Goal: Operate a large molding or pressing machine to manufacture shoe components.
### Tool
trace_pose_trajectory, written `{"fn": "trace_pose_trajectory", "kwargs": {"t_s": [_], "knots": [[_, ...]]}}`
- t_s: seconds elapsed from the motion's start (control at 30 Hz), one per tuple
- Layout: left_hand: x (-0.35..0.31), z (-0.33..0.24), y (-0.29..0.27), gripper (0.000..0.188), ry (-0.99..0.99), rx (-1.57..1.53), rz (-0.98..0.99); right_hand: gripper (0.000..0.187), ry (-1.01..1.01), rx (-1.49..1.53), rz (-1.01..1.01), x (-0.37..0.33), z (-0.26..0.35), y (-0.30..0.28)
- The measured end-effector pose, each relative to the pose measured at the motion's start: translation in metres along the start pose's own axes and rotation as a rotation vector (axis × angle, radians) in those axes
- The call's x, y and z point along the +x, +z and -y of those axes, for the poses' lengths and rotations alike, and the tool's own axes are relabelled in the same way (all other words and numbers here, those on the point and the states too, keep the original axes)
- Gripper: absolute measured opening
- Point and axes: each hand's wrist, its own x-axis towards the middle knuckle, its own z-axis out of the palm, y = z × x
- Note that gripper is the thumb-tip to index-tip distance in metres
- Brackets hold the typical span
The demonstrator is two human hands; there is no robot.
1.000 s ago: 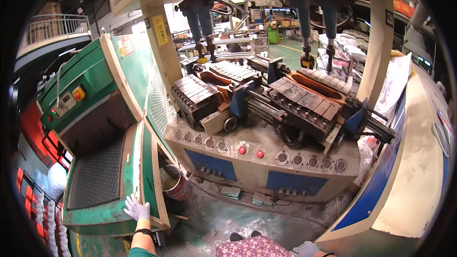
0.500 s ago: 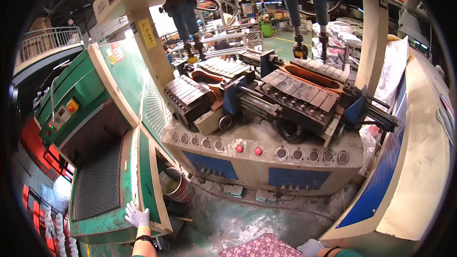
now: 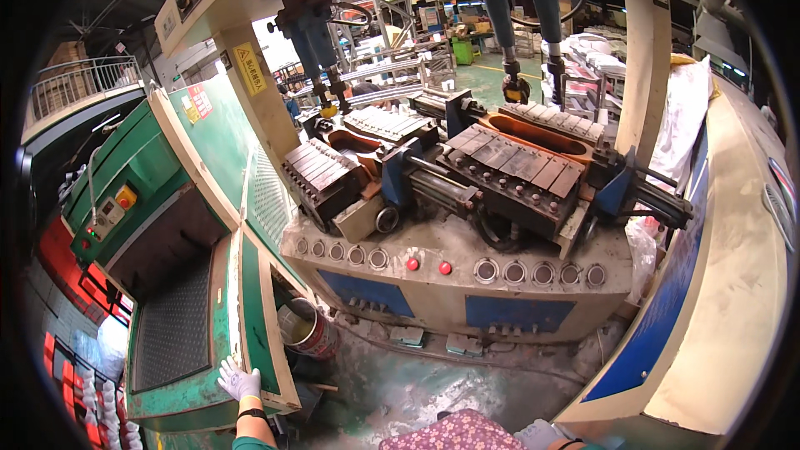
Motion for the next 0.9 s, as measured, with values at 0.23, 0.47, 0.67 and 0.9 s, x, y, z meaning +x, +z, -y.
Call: {"fn": "trace_pose_trajectory", "kwargs": {"t_s": [0.23,0.47,0.67,0.9], "knots": [[-0.021,-0.019,-0.048,0.076,0.275,-0.051,-0.107,0.021,-0.026,-0.013,-0.087,0.013,-0.014,0.036],[-0.017,0.003,-0.024,0.075,0.281,0.058,-0.297,0.027,0.056,-0.037,0.159,0.009,-0.005,0.020],[-0.022,0.004,-0.028,0.072,0.302,0.005,-0.325,0.026,0.080,-0.023,0.183,0.008,0.000,0.009],[-0.021,0.002,-0.032,0.073,0.280,0.032,-0.295,0.027,0.049,-0.023,0.189,0.014,-0.005,0.022]]}}
